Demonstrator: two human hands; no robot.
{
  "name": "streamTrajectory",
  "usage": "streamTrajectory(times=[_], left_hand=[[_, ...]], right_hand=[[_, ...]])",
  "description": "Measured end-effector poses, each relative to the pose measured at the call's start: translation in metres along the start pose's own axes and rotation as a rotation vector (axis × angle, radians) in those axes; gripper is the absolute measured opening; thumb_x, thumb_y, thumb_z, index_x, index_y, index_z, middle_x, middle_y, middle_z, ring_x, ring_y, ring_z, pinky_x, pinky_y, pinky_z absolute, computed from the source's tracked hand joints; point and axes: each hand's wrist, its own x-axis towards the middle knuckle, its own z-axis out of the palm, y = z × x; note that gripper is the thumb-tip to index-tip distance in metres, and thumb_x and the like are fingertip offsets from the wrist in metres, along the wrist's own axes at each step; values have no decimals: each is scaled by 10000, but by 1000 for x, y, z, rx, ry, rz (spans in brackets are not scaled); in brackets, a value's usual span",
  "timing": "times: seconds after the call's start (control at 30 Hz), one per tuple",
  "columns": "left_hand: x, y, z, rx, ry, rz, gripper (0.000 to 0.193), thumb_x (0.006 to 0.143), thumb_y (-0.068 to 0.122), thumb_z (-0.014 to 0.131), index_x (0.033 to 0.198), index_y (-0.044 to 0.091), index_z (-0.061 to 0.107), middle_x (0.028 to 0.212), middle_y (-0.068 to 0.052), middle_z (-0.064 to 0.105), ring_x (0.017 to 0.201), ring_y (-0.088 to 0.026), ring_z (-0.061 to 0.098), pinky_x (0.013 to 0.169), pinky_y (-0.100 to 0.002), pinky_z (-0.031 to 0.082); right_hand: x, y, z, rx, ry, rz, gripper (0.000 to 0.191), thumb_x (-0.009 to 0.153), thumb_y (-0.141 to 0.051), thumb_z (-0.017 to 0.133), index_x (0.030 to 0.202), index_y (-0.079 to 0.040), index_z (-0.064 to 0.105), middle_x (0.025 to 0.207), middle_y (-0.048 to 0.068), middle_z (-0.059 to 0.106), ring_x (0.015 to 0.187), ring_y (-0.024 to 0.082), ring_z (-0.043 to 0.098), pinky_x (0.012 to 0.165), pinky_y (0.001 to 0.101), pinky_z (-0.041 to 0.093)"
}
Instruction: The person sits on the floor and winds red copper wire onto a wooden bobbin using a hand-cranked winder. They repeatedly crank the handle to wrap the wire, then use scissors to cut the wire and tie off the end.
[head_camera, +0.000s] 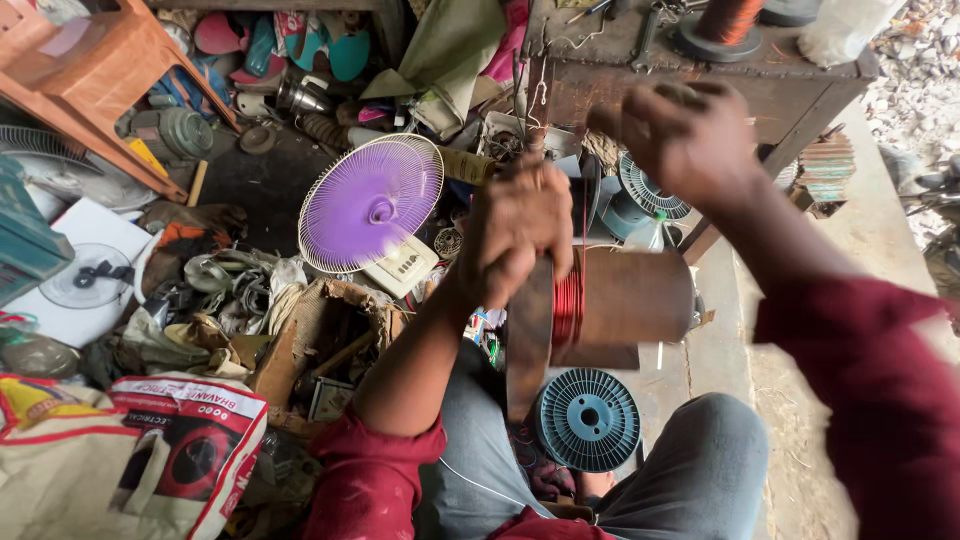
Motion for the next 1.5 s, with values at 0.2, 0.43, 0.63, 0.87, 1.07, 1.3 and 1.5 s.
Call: streamTrajectory(times=[0.2, 0.43, 0.63, 0.87, 1.07, 1.3, 1.5], left_hand=[[-12, 15, 3, -32, 13, -8, 798, 1045, 670, 169, 615, 137, 581, 664, -5, 575, 846, -240, 573, 972, -367, 389], [-2, -22, -31, -88, 31, -98, 810, 1048, 661, 230, 640, 62, 591, 667, -53, 605, 753, -236, 564, 930, -351, 428], [7, -14, -19, 38, 48, -49, 821, 1058, 651, 205, 598, 90, 589, 658, -38, 581, 757, -241, 574, 935, -379, 437], [-10, 22, -1, 0, -19, 0, 849, 1039, 705, 163, 576, 130, 582, 644, -4, 550, 799, -239, 590, 960, -412, 415], [-6, -1, -30, 5, 6, -75, 841, 1063, 696, 177, 667, 92, 606, 706, -9, 632, 848, -240, 556, 987, -386, 383], [0, -29, -40, 7, 5, -88, 750, 1031, 607, 222, 618, 94, 581, 660, -34, 593, 761, -221, 541, 917, -355, 436], [-2, 0, -14, 68, 2, -9, 723, 1041, 594, 246, 611, 125, 590, 693, -31, 598, 845, -254, 580, 951, -386, 418]], right_hand=[[-77, -173, 45, 612, -426, 317, 172, 876, -40, 649, 1043, -18, 683, 916, 175, 677, 817, 371, 666, 677, 442, 534], [-99, -239, -135, 1703, -458, 288, 122, 915, -21, 640, 1032, 9, 661, 893, 162, 654, 786, 367, 664, 669, 427, 508], [-30, -124, -149, 720, -184, -113, 121, 940, -69, 636, 1035, -1, 666, 909, 165, 678, 764, 325, 674, 664, 398, 518], [-9, -26, 57, 101, -92, 157, 127, 888, -71, 644, 998, -15, 675, 886, 165, 672, 754, 349, 663, 644, 427, 517], [-107, -263, 19, 986, -498, 325, 134, 843, -74, 652, 965, -26, 682, 867, 165, 667, 745, 370, 654, 626, 452, 517], [-87, -201, -160, 1771, -511, 365, 111, 971, -26, 606, 1074, 12, 625, 1055, 164, 703, 963, 287, 764, 789, 411, 620], [-3, -53, -85, 186, -92, -81, 246, 915, -140, 654, 1128, -17, 666, 1075, 178, 682, 940, 315, 709, 801, 428, 572]])
